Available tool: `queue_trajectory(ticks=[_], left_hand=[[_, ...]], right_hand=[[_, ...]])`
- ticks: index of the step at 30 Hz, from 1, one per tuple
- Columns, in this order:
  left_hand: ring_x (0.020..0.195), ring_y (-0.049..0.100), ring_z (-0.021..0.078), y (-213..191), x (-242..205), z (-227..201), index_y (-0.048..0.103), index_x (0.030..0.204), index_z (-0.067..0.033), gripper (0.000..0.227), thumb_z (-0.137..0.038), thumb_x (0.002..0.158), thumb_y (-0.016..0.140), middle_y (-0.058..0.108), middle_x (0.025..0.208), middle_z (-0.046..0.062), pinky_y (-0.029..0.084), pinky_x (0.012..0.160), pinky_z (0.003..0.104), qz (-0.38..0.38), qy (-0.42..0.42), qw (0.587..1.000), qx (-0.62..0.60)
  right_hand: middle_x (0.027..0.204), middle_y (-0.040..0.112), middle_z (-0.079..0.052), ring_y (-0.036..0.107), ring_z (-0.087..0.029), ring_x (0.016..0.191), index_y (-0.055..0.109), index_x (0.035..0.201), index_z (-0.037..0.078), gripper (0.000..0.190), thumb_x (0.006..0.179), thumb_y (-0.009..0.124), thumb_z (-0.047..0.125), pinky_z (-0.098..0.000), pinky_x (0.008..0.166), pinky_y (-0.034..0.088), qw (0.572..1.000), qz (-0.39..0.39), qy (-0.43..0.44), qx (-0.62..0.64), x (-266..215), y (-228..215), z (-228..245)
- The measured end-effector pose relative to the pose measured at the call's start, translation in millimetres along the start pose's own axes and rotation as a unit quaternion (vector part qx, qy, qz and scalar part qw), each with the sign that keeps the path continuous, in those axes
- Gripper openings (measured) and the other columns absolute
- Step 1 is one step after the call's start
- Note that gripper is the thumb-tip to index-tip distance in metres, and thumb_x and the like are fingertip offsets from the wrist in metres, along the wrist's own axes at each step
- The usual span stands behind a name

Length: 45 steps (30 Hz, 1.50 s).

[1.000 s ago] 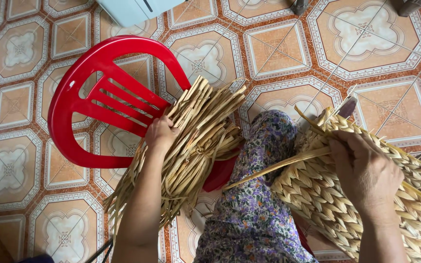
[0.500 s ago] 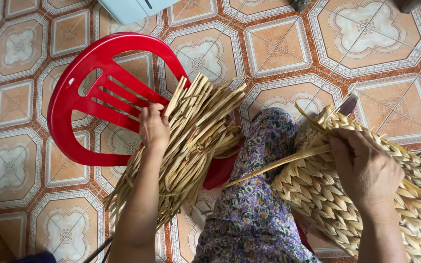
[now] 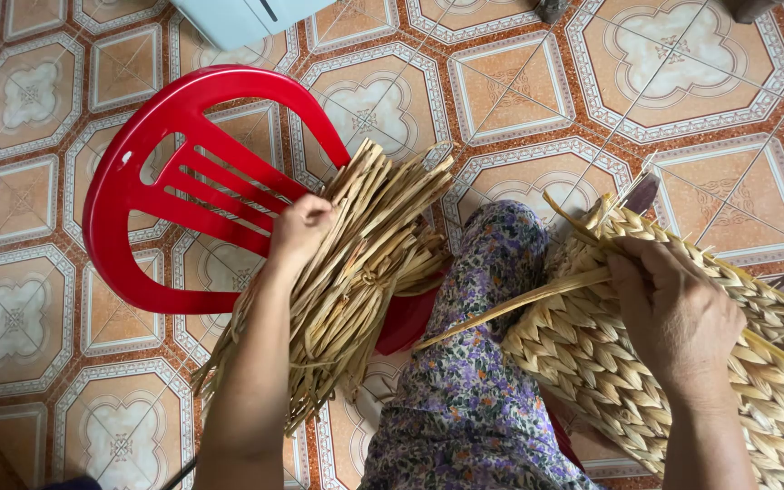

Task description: Weaving a basket using dried plant fibers or straw.

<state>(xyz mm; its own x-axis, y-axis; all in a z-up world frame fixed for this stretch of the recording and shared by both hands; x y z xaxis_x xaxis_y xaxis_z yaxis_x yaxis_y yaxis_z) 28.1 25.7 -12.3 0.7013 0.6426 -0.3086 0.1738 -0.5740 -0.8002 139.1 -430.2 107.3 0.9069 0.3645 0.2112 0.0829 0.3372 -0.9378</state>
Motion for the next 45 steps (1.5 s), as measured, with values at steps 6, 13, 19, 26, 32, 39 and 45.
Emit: queue_trajectory(ticks=[6,13,19,26,32,39,45], left_hand=[[0.096,0.076,0.0178,-56.2,-16.8,-37.7,0.067,0.105,-0.0061,0.014,-0.015,0.097,0.060,0.078,0.103,0.009,0.064,0.083,0.029,0.034,0.037,0.948,-0.314],[0.086,0.065,0.0155,-95.1,-33.7,-43.1,0.070,0.118,-0.0059,0.017,-0.008,0.104,0.060,0.072,0.104,0.011,0.059,0.077,0.031,0.057,0.118,0.859,-0.496],[0.081,0.064,0.0131,-162.4,-93.2,-75.2,0.067,0.121,-0.0019,0.012,-0.010,0.112,0.065,0.071,0.101,0.009,0.052,0.070,0.027,0.011,0.340,0.719,-0.606],[0.059,0.054,0.0091,-194.8,-167.2,-160.0,0.068,0.116,-0.0024,0.017,-0.006,0.101,0.062,0.068,0.091,0.007,0.043,0.050,0.022,-0.169,0.480,0.742,-0.437],[0.093,0.064,0.0131,-70.5,-164.7,-240.1,0.069,0.124,-0.0055,0.023,0.001,0.102,0.069,0.066,0.105,0.005,0.056,0.074,0.022,0.036,0.620,0.748,-0.235],[0.079,0.069,0.0139,69.8,-122.8,-250.7,0.070,0.107,-0.0056,0.012,-0.011,0.097,0.074,0.075,0.095,0.006,0.056,0.068,0.027,0.178,0.469,0.818,-0.281],[0.079,0.073,0.0132,97.2,-110.1,-257.2,0.071,0.102,-0.0050,0.014,-0.013,0.092,0.077,0.076,0.092,0.007,0.058,0.070,0.029,0.158,0.446,0.836,-0.277]], right_hand=[[0.094,0.074,0.002,0.066,-0.018,0.061,0.079,0.117,0.023,0.025,0.107,0.066,0.042,-0.0335,0.053,0.050,1.000,0.023,0.006,-0.007,2.8,4.0,-4.8],[0.096,0.075,0.000,0.068,-0.020,0.068,0.078,0.119,0.021,0.027,0.106,0.067,0.041,-0.0357,0.059,0.052,1.000,0.007,0.000,0.007,2.9,-3.2,2.3],[0.102,0.076,-0.003,0.071,-0.025,0.073,0.077,0.120,0.020,0.028,0.104,0.066,0.039,-0.0393,0.065,0.055,1.000,0.019,-0.004,0.024,3.8,-3.2,2.6],[0.094,0.077,-0.007,0.074,-0.028,0.076,0.076,0.123,0.022,0.032,0.098,0.065,0.038,-0.0415,0.068,0.057,0.993,0.068,0.029,0.089,11.9,-10.2,-2.3],[0.085,0.078,-0.006,0.075,-0.026,0.076,0.076,0.119,0.022,0.033,0.092,0.068,0.041,-0.0417,0.071,0.058,0.986,0.109,0.089,0.091,22.0,-16.5,6.4],[0.089,0.078,-0.005,0.075,-0.027,0.077,0.077,0.115,0.023,0.030,0.092,0.068,0.041,-0.0426,0.072,0.058,0.985,0.116,0.104,0.076,28.0,-13.9,9.5],[0.093,0.079,-0.005,0.075,-0.027,0.081,0.076,0.116,0.023,0.030,0.091,0.065,0.036,-0.0432,0.075,0.058,0.984,0.125,0.107,0.071,31.8,-7.8,4.4]])
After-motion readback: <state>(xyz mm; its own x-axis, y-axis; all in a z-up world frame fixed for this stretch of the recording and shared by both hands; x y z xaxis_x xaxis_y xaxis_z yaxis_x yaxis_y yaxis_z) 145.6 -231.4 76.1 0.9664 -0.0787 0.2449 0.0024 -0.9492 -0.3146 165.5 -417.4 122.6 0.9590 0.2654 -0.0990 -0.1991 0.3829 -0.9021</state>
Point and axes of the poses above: each hand's wrist, its own x-axis towards the middle knuckle, its own y-axis out of the palm, z = x × y, the point moved 4 cm from there along x, towards the middle knuckle
